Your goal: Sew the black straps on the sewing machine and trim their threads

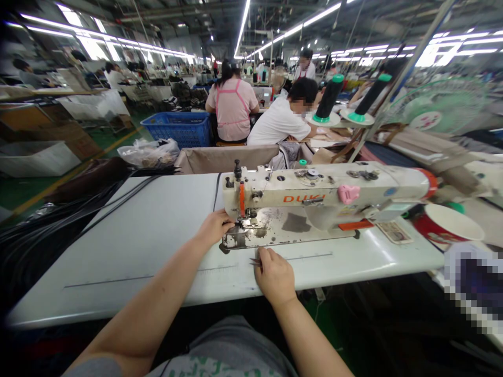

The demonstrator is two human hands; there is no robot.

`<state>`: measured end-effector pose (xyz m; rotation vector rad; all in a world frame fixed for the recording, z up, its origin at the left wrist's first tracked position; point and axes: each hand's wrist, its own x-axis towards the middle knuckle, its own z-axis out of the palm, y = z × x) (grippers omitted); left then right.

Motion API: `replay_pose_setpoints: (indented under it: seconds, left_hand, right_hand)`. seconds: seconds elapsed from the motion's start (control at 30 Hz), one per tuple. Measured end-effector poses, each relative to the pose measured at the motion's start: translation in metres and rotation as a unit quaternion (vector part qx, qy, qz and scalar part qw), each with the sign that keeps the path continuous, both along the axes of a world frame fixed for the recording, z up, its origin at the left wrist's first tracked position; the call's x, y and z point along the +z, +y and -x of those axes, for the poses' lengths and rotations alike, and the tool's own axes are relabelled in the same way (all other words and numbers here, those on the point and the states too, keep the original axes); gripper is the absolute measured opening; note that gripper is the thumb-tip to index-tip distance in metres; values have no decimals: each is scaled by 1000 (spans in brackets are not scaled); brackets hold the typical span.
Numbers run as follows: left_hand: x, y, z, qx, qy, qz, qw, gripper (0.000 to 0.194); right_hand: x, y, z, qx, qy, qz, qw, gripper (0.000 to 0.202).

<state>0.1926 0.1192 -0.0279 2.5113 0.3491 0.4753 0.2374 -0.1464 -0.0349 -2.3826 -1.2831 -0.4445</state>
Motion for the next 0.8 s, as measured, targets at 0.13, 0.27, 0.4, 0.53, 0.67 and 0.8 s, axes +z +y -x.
replay_pose_setpoints:
  seconds: [0.13, 0.27, 0.4, 0.53, 0.67, 0.8]
  left_hand:
    - [1, -16, 9, 31, 16, 23, 999, 9]
    - [0, -37, 17, 65, 36, 44, 996, 11]
    - [0, -50, 18, 94, 52, 63, 992, 16]
    - [4, -57, 17, 118, 70, 71, 988, 15]
    - [11, -70, 18, 132, 92, 69, 985, 19]
    - [23, -86, 20, 137, 141, 55, 979, 27]
  right_hand:
    - [0, 0, 0, -2, 4, -2, 1000, 18]
    - [0, 1, 0, -4, 7, 4, 1000, 20]
    - [0, 1, 1, -7, 11, 12, 1000, 22]
    - [1, 0, 1, -6, 15, 11, 1000, 21]
    - [1, 0, 1, -4, 16, 10, 1000, 24]
    - [1, 1, 1, -5, 22, 12, 1000, 23]
